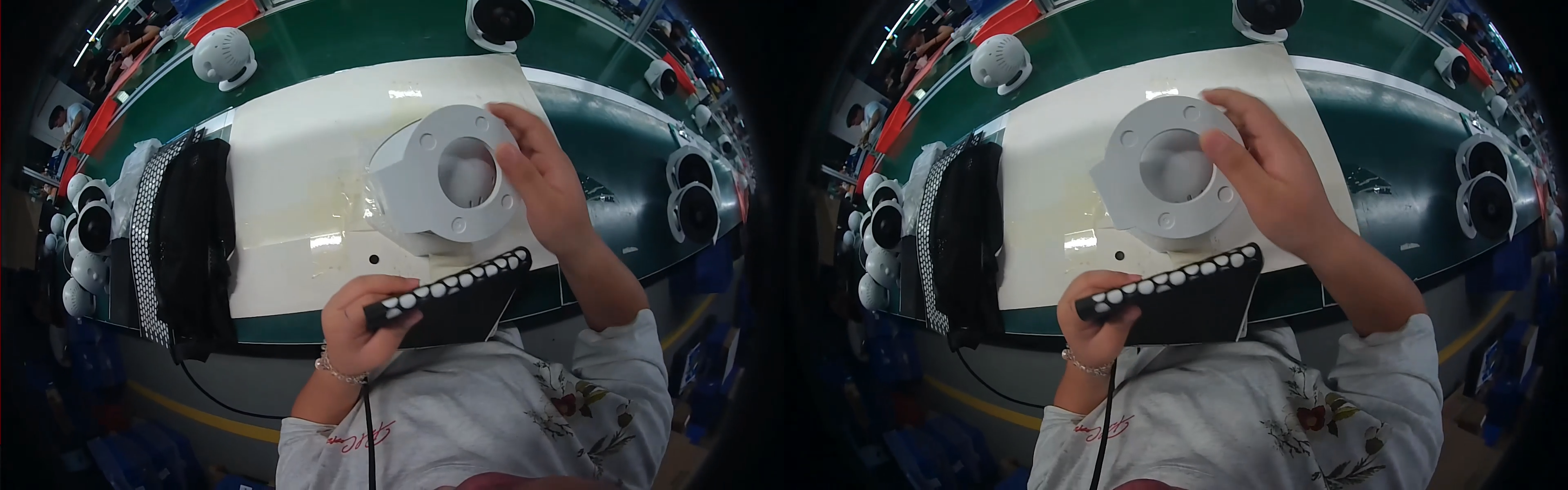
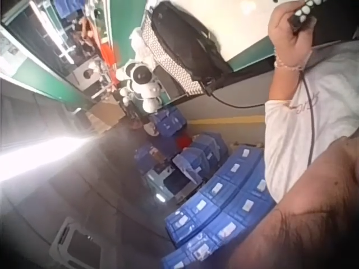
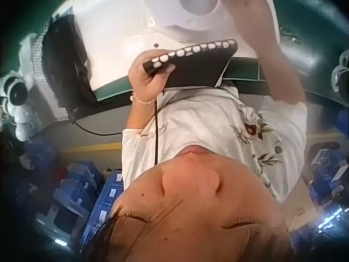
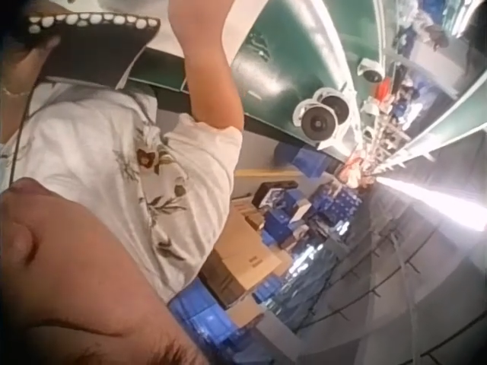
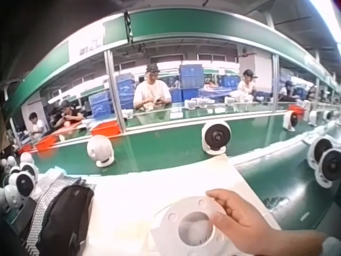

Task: Apply small adhesive pads to the bottom of white electronic housings on an assembly line.

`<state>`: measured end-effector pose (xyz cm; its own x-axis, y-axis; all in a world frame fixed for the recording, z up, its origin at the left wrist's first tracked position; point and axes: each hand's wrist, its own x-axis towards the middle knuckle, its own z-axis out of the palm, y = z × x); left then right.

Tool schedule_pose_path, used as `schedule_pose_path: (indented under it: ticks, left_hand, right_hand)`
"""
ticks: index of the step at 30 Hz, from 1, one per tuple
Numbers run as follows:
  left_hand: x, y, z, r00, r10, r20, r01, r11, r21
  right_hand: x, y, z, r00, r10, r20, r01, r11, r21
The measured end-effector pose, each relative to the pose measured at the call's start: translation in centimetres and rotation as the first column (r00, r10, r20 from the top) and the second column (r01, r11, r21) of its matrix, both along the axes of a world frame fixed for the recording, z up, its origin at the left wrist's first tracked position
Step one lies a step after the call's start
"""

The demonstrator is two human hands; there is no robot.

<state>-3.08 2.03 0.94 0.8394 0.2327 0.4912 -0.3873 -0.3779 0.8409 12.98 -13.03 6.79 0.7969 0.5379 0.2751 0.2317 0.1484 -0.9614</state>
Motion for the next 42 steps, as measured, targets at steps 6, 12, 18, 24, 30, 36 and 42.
schedule_pose_path:
  ticks: [6, 12, 18, 24, 30, 36, 42]
  left_hand:
    - [-0.6, -0.4, -0.8, 0.999, 0.009, -0.054, -0.024, 0.956, -0.292]
    - [-0.4, -1.6, 0.4, 0.961, -0.098, -0.259, -0.095, 0.762, -0.641]
    - [-0.6, -1.4, 0.4, 0.967, 0.016, -0.256, -0.154, 0.836, -0.527]
    - [-0.7, -1.0, -0.2, 0.984, 0.044, -0.172, -0.114, 0.899, -0.424]
    - [-0.6, -1.0, -0.4, 0.979, 0.09, -0.182, -0.152, 0.92, -0.363]
    - [-0.3, -0.9, -0.4, 0.992, 0.053, -0.114, -0.083, 0.957, -0.278]
    - [-0.1, -1.0, 0.0, 0.988, 0.062, -0.143, -0.092, 0.973, -0.211]
  right_hand:
    - [-3.2, -5.6, -2.7, 0.799, 0.157, 0.581, -0.029, 0.974, -0.224]
    - [-5.5, -5.6, -6.1, 0.942, -0.002, 0.336, 0.014, 0.999, -0.033]
    - [-5.5, -5.8, -5.0, 0.992, 0.102, -0.076, -0.104, 0.994, -0.028]
    - [-4.4, -6.2, -4.9, 0.98, 0.198, -0.037, -0.197, 0.98, 0.021]
    - [-3.9, -5.8, -4.2, 0.805, -0.036, 0.592, 0.13, 0.985, -0.117]
    - [-4.2, -4.9, -3.3, 0.794, -0.042, 0.606, 0.108, 0.992, -0.073]
    - [-3.2, -4.0, -1.9, 0.677, 0.098, 0.73, -0.123, 0.992, -0.02]
